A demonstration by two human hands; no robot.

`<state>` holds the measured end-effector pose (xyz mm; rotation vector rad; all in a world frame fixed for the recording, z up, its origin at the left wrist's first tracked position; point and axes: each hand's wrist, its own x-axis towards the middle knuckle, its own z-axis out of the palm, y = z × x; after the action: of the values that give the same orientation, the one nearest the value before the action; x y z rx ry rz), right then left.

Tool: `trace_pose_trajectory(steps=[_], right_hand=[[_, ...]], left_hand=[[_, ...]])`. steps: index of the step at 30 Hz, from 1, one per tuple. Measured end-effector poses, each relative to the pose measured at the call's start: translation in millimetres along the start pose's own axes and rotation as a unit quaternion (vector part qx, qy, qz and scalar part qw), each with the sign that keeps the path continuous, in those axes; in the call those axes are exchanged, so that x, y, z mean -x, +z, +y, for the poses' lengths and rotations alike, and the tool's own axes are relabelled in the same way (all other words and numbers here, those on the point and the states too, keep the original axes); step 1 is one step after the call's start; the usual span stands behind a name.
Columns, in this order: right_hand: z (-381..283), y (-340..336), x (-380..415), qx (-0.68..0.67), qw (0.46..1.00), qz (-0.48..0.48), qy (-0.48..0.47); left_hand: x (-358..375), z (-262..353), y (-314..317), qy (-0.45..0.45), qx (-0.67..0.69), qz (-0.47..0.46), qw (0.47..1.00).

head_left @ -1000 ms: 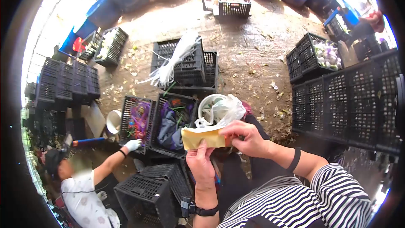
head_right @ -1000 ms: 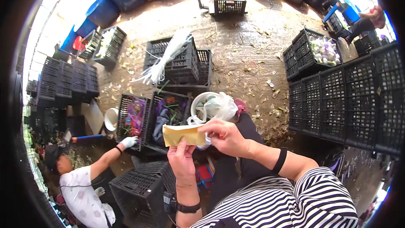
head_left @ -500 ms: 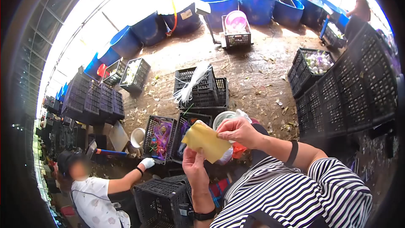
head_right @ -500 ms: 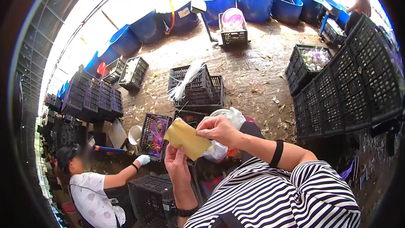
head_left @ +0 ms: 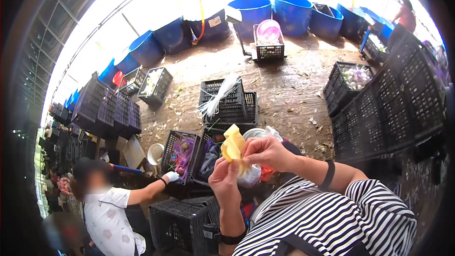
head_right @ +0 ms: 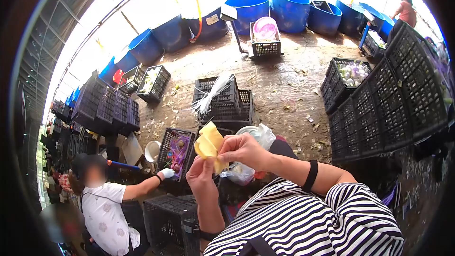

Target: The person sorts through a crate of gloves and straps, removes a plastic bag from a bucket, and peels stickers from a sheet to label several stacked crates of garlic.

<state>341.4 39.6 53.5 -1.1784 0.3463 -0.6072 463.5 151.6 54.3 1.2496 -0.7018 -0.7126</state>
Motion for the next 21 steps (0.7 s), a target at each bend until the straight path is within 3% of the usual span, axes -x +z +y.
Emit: trace_pose_trajectory(steps=[1,3,5,8,10,12,14,15,19,21], right_hand=[[-4.1,-3.4,3.1,-0.067,0.996,0.008,0.057],[-21.2,-6.8,6.2,-0.138,0.986,0.043,0.079],[-34.8,-11.8,8.7,-0.219,0.966,0.096,0.098],[-57.6,-16.8,18.2,-0.277,0.951,0.095,0.095],[-66.1,-19.3,23.8,-0.287,0.948,0.106,0.089],[-75.9,-19.8,29.8,-0.304,0.944,0.094,0.086],[-81.1,-19.9,33.7,-0.311,0.943,0.09,0.076],[-83.0,-19.7,35.0,-0.319,0.942,0.079,0.069],[-91.6,-17.0,38.8,-0.307,0.945,0.086,0.068],[-95.6,-16.1,40.1,-0.32,0.941,0.079,0.069]], left_hand=[[0.1,-0.1,-1.9,-0.045,0.076,0.019,0.996],[-0.7,5.5,-6.5,-0.112,0.185,0.046,0.975],[-4.5,12.8,-13.5,-0.13,0.279,0.02,0.951],[-1.4,43.9,-9.5,-0.136,0.372,-0.019,0.918],[-3.5,47.0,-19.1,-0.158,0.477,-0.049,0.863],[1.1,57.2,-13.7,-0.145,0.444,-0.045,0.883],[6.5,58.7,-11.6,-0.058,0.264,0.044,0.962],[7.9,55.5,-13.3,-0.041,0.237,0.078,0.968],[7.5,59.9,-24.0,-0.05,0.215,0.109,0.969],[2.4,62.5,-40.0,-0.137,0.466,-0.027,0.874]])
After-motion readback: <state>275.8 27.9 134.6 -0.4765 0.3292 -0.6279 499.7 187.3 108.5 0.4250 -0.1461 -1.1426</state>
